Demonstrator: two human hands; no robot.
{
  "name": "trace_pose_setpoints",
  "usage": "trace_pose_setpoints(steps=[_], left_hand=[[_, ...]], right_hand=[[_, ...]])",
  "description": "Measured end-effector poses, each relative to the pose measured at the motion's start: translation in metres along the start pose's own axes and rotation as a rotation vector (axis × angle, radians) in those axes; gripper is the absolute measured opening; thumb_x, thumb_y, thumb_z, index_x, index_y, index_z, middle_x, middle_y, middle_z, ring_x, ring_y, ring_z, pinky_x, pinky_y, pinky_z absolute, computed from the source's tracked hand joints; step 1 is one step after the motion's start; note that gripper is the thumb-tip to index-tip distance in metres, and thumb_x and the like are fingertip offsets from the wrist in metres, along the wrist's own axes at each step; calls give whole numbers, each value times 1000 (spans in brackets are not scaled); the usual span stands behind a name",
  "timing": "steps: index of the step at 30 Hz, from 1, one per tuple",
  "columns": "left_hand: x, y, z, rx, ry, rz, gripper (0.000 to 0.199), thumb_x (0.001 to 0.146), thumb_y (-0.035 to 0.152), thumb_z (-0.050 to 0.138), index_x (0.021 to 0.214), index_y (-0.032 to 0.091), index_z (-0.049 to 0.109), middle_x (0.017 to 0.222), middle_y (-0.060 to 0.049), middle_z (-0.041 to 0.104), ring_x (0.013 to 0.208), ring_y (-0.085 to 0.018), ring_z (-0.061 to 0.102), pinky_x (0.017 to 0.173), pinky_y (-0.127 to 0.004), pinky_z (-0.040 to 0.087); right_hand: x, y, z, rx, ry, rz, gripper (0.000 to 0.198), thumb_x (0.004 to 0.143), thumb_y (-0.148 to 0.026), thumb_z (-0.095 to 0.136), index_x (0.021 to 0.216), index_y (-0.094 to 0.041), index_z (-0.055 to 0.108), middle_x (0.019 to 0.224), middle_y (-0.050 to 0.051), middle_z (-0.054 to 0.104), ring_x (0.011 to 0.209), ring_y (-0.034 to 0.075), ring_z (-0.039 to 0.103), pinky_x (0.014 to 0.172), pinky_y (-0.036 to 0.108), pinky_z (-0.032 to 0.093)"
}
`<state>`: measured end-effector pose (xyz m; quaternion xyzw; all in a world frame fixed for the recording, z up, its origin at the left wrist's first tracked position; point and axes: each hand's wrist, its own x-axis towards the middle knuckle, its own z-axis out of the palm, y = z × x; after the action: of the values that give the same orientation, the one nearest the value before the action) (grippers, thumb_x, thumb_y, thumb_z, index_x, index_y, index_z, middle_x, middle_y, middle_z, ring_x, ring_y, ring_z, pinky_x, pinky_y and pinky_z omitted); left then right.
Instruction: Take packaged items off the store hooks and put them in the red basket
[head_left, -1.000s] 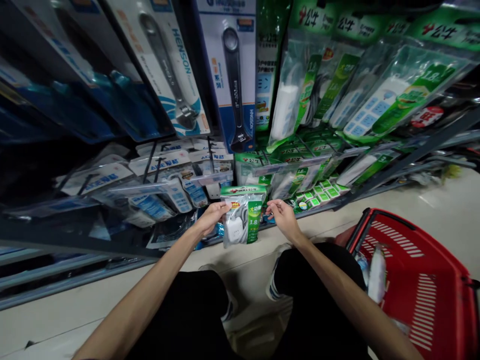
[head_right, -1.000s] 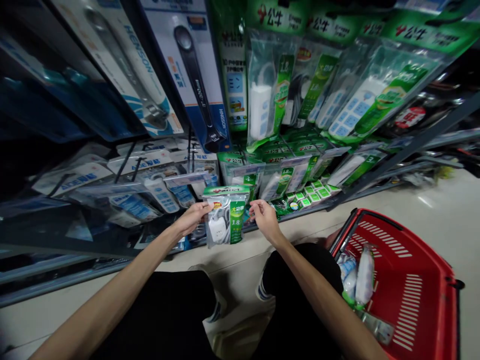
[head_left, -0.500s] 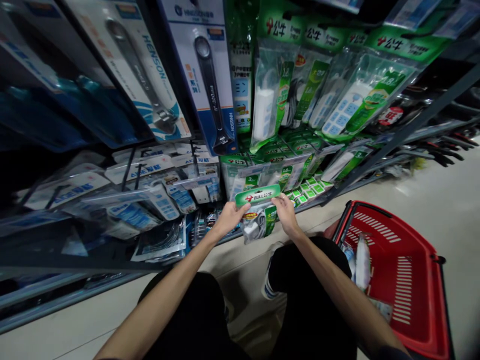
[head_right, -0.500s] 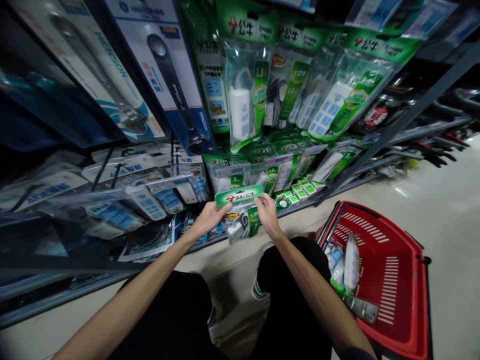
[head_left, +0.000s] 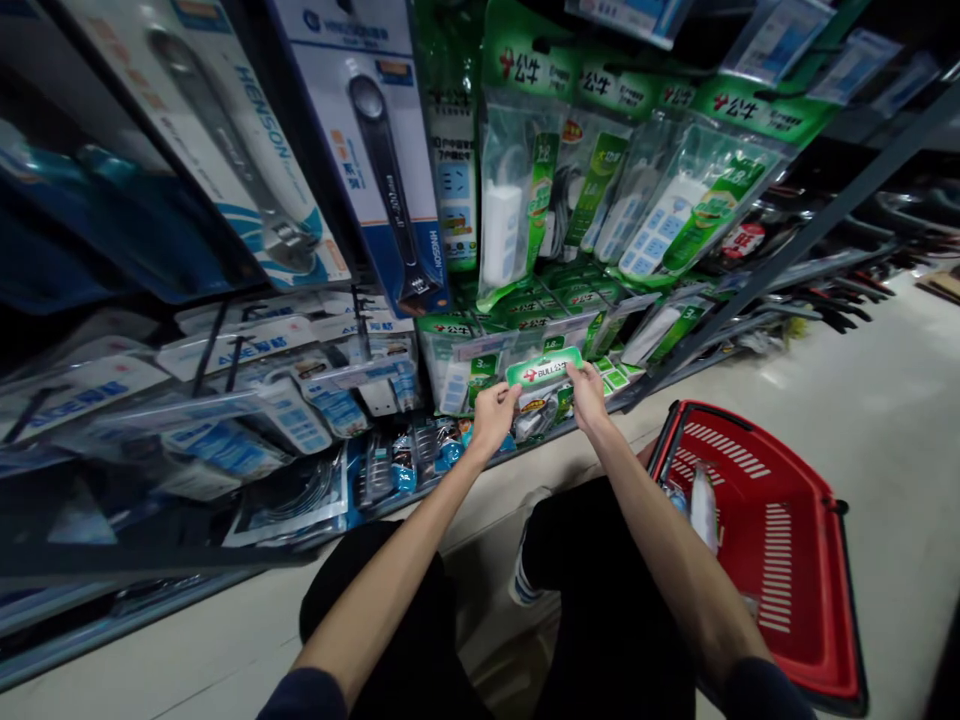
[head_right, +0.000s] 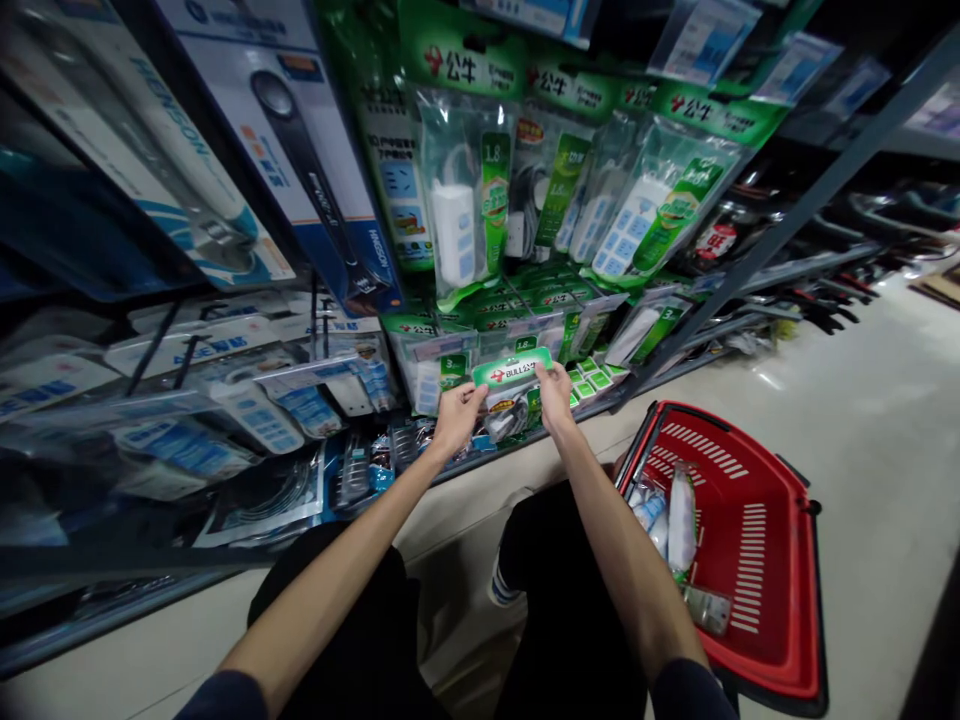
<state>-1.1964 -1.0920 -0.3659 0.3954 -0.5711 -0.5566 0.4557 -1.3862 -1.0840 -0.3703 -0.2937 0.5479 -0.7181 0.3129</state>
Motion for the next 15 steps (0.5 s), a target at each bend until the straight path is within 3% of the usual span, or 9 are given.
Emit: trace_pose_setpoints(steps=[5, 10, 15], left_hand=[[14, 8, 17, 114, 82, 108, 42, 90, 46, 59, 61, 20, 45, 58, 4, 40, 59, -12, 40, 56, -22, 31], [19, 27, 25, 229, 166, 204, 43, 94, 46, 53, 61, 20, 44, 59, 4, 31, 59, -12, 31, 56, -25, 25], [26, 36, 33, 189, 253, 219, 41, 93, 48, 54, 64, 19, 53, 61, 3, 40, 61, -12, 36, 58, -24, 29]], right_hand=[[18, -4, -9, -8, -23, -59, 45, 68, -52, 77, 96, -20, 63, 92, 2, 70, 92, 20, 65, 89, 33, 50], [28, -13, -5, -62, -13, -176, 44, 78, -53, 70, 104, -19, 61, 103, 7, 71, 101, 21, 65, 96, 35, 50], [32, -24, 3, -79, 22, -244, 42, 82, -53, 67, 103, -18, 60, 101, 8, 69, 101, 21, 65, 94, 33, 51]])
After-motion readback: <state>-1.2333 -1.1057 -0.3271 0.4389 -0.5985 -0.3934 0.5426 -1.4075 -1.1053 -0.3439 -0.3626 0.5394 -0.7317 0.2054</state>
